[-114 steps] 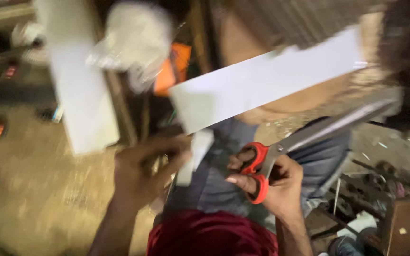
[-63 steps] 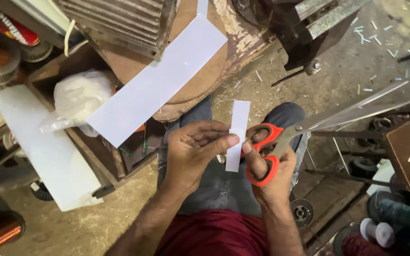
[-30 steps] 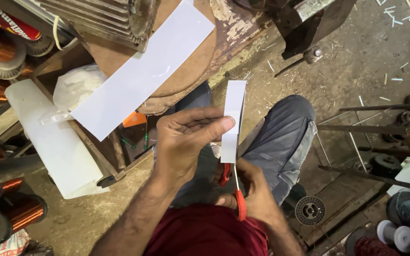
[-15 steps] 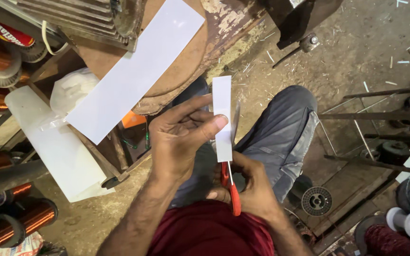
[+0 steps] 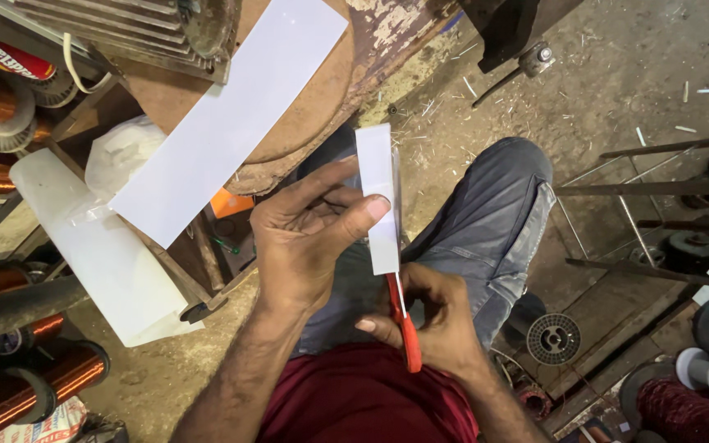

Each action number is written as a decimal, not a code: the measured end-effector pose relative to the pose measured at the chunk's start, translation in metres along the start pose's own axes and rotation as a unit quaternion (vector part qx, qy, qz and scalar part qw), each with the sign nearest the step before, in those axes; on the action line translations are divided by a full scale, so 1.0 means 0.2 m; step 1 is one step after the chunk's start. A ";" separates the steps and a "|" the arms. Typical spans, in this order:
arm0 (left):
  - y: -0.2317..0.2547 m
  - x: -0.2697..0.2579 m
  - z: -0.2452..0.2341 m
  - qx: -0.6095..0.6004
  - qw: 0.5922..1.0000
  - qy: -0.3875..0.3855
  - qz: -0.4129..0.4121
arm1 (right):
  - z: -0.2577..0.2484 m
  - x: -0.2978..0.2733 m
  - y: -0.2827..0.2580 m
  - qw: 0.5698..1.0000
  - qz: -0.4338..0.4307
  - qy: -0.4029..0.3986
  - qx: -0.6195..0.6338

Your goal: The person cuts a white sheet into narrow strips using red-handled scissors and inserts the strips into the slots of a metal stator core. The person repeatedly cuts and inserts the strips into the core's slots.

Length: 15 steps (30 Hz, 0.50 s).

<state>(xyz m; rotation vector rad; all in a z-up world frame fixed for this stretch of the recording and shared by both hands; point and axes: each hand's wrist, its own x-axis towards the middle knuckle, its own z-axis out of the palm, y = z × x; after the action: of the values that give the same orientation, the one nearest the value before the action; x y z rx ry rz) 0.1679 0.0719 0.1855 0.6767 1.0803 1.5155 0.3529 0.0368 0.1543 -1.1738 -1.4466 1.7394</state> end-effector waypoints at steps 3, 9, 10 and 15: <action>0.00 0.00 0.00 -0.001 1.000 0.000 0.003 | 0.00 0.00 0.00 1.000 -0.020 0.008 -0.007; 0.00 0.00 0.00 0.005 1.000 -0.009 0.017 | 0.00 0.01 0.02 0.998 -0.017 0.023 -0.054; 0.00 0.00 -0.01 0.003 1.000 -0.008 0.014 | 0.00 0.01 0.02 0.998 -0.014 0.025 -0.057; 0.00 -0.01 0.00 0.005 1.000 -0.001 0.010 | 0.00 0.00 0.03 0.999 -0.020 0.016 -0.024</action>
<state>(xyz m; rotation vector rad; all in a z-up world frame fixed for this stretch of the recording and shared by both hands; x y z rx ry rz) 0.1683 0.0701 0.1849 0.6972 1.0846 1.5268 0.3530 0.0352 0.1489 -1.1841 -1.4893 1.6598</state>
